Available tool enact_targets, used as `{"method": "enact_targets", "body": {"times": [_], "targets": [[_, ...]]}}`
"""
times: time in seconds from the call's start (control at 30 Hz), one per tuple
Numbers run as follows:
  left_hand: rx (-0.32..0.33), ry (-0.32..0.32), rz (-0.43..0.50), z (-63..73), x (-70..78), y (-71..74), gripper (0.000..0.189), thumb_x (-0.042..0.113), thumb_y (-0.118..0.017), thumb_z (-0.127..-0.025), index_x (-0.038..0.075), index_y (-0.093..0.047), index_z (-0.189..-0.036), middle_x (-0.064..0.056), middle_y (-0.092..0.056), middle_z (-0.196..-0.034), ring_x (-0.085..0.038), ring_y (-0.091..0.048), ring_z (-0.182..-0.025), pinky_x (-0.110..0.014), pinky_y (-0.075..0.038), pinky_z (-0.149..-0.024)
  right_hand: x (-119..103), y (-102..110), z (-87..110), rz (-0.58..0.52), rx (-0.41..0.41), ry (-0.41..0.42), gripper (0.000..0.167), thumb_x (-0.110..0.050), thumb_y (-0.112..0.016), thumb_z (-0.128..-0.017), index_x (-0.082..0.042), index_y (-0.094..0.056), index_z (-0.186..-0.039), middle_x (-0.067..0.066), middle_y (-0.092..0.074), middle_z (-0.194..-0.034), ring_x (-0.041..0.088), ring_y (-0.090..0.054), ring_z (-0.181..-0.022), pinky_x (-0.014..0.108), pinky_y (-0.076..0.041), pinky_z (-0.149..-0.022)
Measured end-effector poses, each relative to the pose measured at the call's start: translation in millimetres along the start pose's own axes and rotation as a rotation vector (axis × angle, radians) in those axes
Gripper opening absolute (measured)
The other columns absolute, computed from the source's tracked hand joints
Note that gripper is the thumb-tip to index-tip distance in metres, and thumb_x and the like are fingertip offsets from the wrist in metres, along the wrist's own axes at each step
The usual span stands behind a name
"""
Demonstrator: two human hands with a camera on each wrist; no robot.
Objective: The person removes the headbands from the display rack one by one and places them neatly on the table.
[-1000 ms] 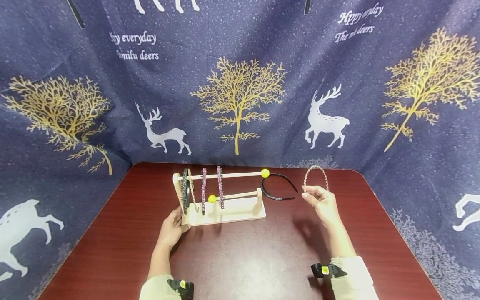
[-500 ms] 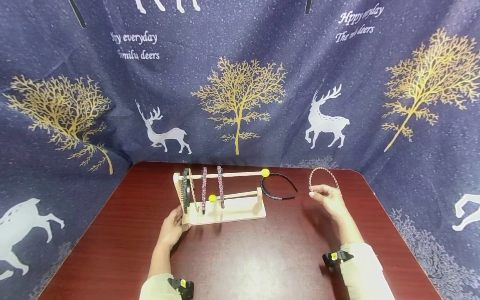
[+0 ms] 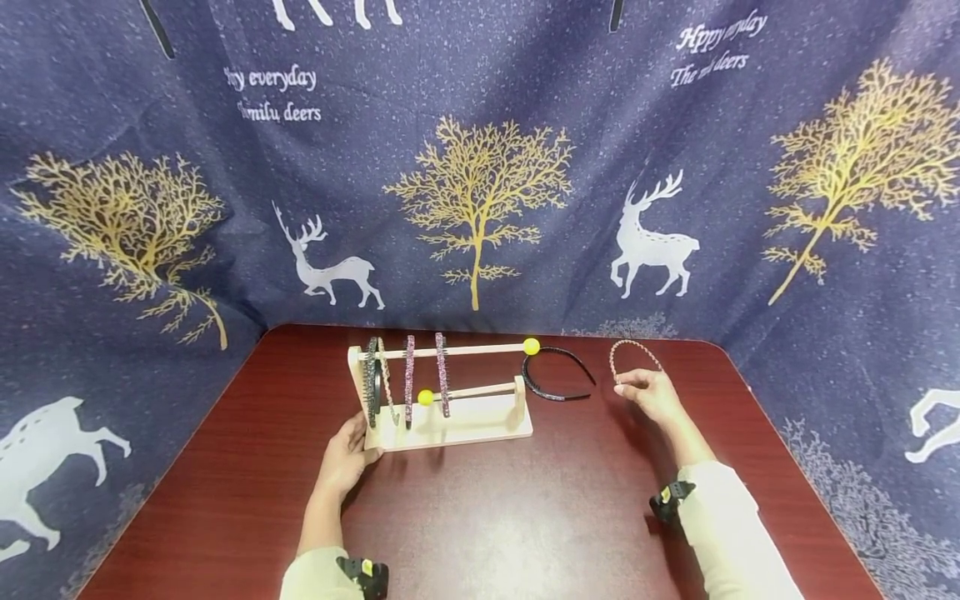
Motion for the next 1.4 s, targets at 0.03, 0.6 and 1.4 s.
{"method": "enact_targets", "body": {"times": [0.03, 0.6, 1.4], "targets": [[0.001, -0.002, -0.004, 0.0, -0.1, 0.0, 0.073, -0.017, -0.060, -0.076, -0.009, -0.027, -0.140, -0.029, -0.029, -0.142, -0.037, -0.026, -0.133, -0.039, -0.026, -0.110, 2.4, -1.3, -1.8, 0.013, -0.004, -0.004, 0.021, -0.005, -0.070, -0.080, 0.008, -0.068, -0.097, 0.020, -0.068, -0.093, 0.015, -0.059, -0.078, 0.020, -0.049, -0.065], [0.017, -0.001, 0.008, 1.5, -0.6, -1.3, 0.073, -0.019, -0.061, -0.074, -0.012, -0.028, -0.138, -0.031, -0.031, -0.140, -0.039, -0.028, -0.131, -0.040, -0.027, -0.109, 19.8, -17.6, -15.6, 0.225, -0.058, 0.009, 0.015, -0.002, -0.071, -0.076, 0.006, -0.070, -0.089, 0.015, -0.069, -0.084, 0.019, -0.059, -0.076, 0.034, -0.049, -0.068], [0.016, -0.011, 0.035, -1.5, -0.5, -0.4, 0.073, -0.020, -0.060, -0.073, -0.013, -0.028, -0.138, -0.032, -0.029, -0.140, -0.039, -0.028, -0.131, -0.039, -0.028, -0.108, 22.4, -32.2, -21.7, 0.271, -0.045, -0.028, 0.014, -0.008, -0.072, -0.077, 0.002, -0.072, -0.088, 0.015, -0.070, -0.086, 0.037, -0.061, -0.090, 0.051, -0.047, -0.084]]}}
Point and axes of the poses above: each hand's wrist, its own z-axis away from the middle knuckle, its own y-axis out of the back of the hand, x = y × z, the point moved 4 cm from there along -z, towards the middle knuckle
